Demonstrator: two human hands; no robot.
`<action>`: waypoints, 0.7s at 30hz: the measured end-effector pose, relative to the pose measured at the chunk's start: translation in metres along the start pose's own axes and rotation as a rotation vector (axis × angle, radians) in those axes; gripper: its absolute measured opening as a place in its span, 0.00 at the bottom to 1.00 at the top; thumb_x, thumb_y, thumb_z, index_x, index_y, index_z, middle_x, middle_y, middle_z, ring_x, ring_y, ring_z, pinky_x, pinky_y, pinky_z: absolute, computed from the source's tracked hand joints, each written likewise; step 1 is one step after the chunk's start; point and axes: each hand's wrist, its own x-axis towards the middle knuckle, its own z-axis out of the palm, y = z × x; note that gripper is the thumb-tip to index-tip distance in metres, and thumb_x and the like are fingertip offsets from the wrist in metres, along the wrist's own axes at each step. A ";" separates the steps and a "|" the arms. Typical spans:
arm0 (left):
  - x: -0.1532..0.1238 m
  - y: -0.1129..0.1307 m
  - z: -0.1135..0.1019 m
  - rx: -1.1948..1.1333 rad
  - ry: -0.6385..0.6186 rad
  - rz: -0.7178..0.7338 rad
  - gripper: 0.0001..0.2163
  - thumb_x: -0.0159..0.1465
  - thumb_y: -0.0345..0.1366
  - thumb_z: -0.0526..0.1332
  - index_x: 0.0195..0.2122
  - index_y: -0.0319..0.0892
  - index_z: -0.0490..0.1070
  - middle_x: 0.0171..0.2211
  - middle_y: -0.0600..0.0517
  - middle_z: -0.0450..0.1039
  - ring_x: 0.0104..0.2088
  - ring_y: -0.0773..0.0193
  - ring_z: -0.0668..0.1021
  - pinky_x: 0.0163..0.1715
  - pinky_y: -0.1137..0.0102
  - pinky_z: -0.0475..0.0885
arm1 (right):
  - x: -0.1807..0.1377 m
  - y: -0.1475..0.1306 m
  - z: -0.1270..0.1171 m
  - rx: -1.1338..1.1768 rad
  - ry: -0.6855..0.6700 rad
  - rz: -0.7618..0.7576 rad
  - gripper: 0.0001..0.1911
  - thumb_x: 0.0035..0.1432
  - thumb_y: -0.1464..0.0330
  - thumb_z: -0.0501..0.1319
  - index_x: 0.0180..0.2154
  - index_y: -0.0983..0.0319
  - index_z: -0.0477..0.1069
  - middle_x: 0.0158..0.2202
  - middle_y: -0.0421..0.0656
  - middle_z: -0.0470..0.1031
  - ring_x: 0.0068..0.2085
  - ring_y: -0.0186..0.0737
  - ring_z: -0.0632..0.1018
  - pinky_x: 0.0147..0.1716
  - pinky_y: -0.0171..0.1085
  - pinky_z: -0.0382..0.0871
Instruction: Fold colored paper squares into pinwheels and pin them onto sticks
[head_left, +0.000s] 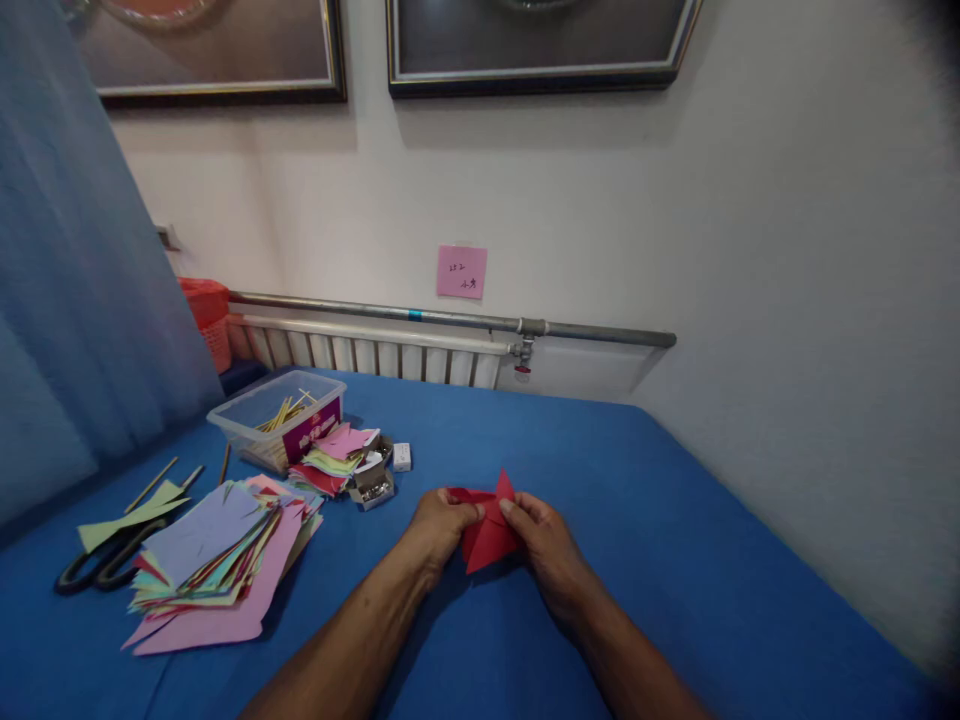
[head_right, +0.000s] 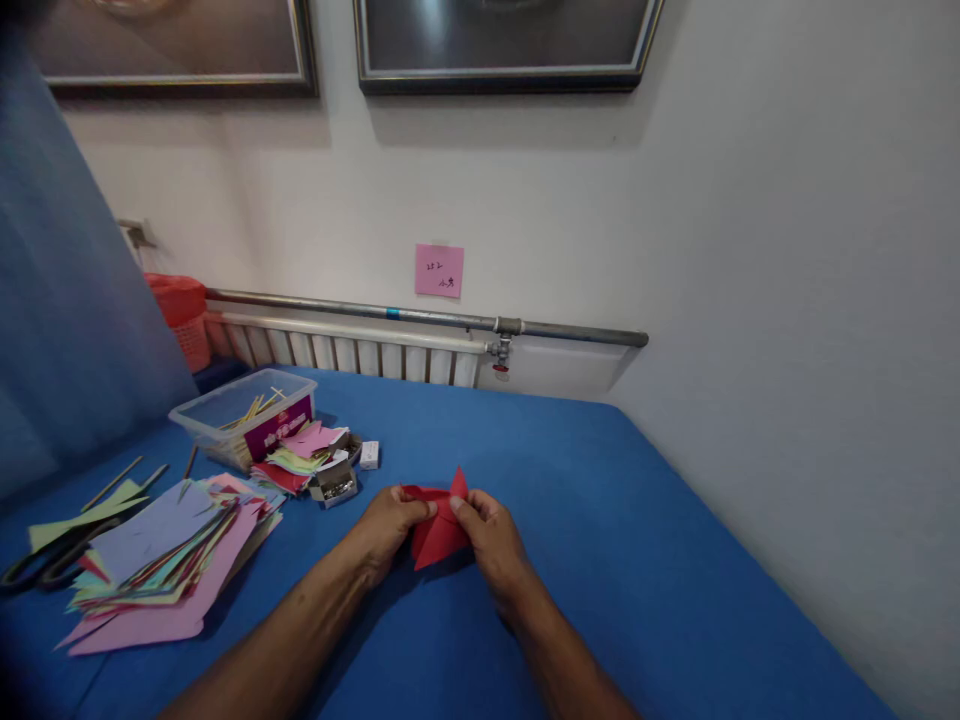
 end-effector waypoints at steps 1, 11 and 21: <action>0.001 0.000 -0.001 -0.004 0.012 0.003 0.10 0.43 0.36 0.73 0.23 0.36 0.78 0.21 0.49 0.78 0.22 0.66 0.73 0.27 0.71 0.66 | 0.001 0.000 -0.002 0.003 0.017 -0.001 0.23 0.51 0.47 0.71 0.32 0.60 0.75 0.25 0.38 0.75 0.26 0.36 0.72 0.28 0.35 0.65; 0.004 0.001 -0.006 -0.048 0.118 0.048 0.09 0.47 0.35 0.70 0.19 0.39 0.71 0.16 0.54 0.69 0.17 0.70 0.66 0.21 0.73 0.60 | 0.004 0.009 -0.002 -0.105 0.027 0.049 0.25 0.45 0.49 0.74 0.34 0.60 0.74 0.22 0.38 0.74 0.24 0.36 0.74 0.26 0.35 0.64; 0.008 0.000 -0.006 -0.080 0.209 0.058 0.09 0.47 0.36 0.70 0.20 0.40 0.70 0.17 0.55 0.70 0.17 0.70 0.68 0.21 0.73 0.61 | -0.006 0.000 0.000 -0.276 0.086 -0.211 0.21 0.57 0.58 0.64 0.51 0.60 0.74 0.38 0.44 0.78 0.34 0.40 0.79 0.36 0.39 0.73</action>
